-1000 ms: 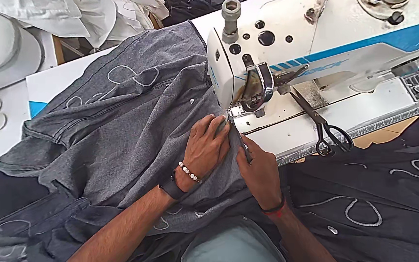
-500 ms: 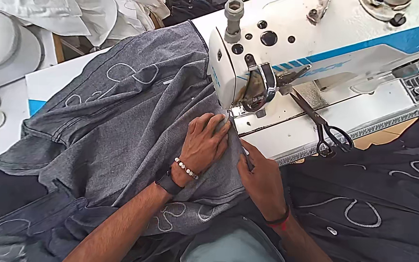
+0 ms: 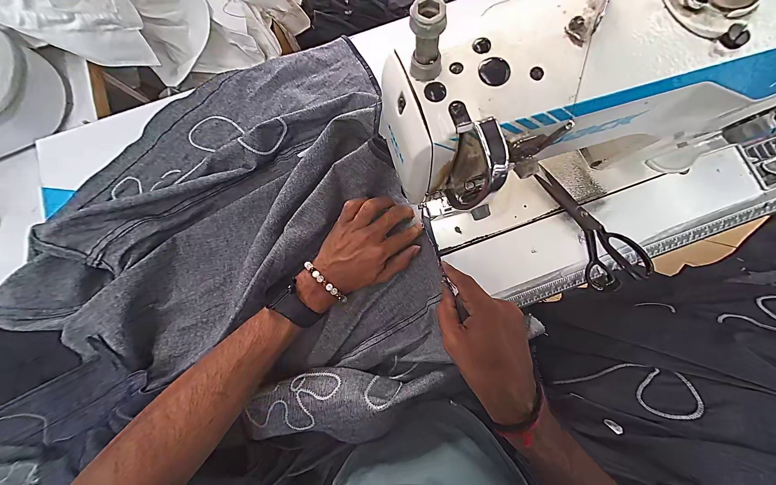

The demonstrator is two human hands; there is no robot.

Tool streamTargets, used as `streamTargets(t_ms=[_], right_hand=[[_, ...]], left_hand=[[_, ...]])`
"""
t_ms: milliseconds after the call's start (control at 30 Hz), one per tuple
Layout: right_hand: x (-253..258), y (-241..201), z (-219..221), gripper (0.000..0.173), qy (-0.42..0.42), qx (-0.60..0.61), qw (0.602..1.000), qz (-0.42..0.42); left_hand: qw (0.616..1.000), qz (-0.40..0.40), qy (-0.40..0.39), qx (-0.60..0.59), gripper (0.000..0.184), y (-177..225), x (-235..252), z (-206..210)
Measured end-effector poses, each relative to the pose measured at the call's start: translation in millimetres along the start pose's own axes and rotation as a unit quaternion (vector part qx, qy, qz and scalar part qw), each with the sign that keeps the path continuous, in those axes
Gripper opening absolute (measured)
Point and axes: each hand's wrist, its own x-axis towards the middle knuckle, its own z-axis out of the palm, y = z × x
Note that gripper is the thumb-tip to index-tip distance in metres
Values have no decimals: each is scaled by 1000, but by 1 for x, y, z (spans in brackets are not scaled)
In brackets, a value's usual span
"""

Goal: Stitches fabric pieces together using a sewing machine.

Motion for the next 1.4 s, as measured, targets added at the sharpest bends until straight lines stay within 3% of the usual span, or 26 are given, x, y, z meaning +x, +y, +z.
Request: streamTargets(t_ms=[200,267,333,400,467,633,767,900,933,1000,1067,1100,1167,1233,1267,1300,1400], right_hand=[[39,-16,-13,33,-58,-82,994,-37],[61,-12,-8,36,-69,-63,995,-36],[79,0,5,44,-94,-78,992,-21],[87,10,18,43,-105,-102,989,-1],[78,21,21,45,-64,-112,992,-18],[27,63,-12,59,-128,5,992,-14],[-25,78,-39,45,-186,62,976,-96],[-83,57,2,18,-240,-2,933,-267],[-90,57,18,14,-269,-36,923,-273],[-85,57,38,19,-404,-71,884,-225],[-61,50,35,29,-551,-40,813,-181],[-49,45,26,24,-557,7,808,-190],[-29,32,3,21,-393,130,891,-187],[-2,17,-7,25,-154,121,973,-121],[15,16,-3,25,-66,90,990,-85],[30,18,4,24,-15,63,997,-47],[54,19,23,24,-9,29,998,47]], left_hand=[[994,109,-10,15,34,-17,8,-12],[999,42,-27,-16,32,4,7,-14],[989,-106,-22,-101,36,38,-7,-2],[981,-158,-9,-110,41,47,-18,6],[988,-123,-14,-96,44,34,-21,6],[994,-21,-29,-102,40,8,-21,1],[995,33,-23,-91,39,16,-21,1],[992,21,-12,-126,30,32,-19,4],[992,15,-3,-128,28,34,-19,5],[993,15,4,-120,28,35,-19,5],[994,16,2,-112,30,34,-21,4],[994,16,3,-106,30,34,-21,4],[995,11,-1,-100,32,34,-23,3],[995,16,-14,-98,34,35,-22,1],[995,22,-20,-97,34,35,-20,-1],[995,31,-22,-95,35,35,-18,-2],[993,54,-27,-104,30,29,-12,-8]])
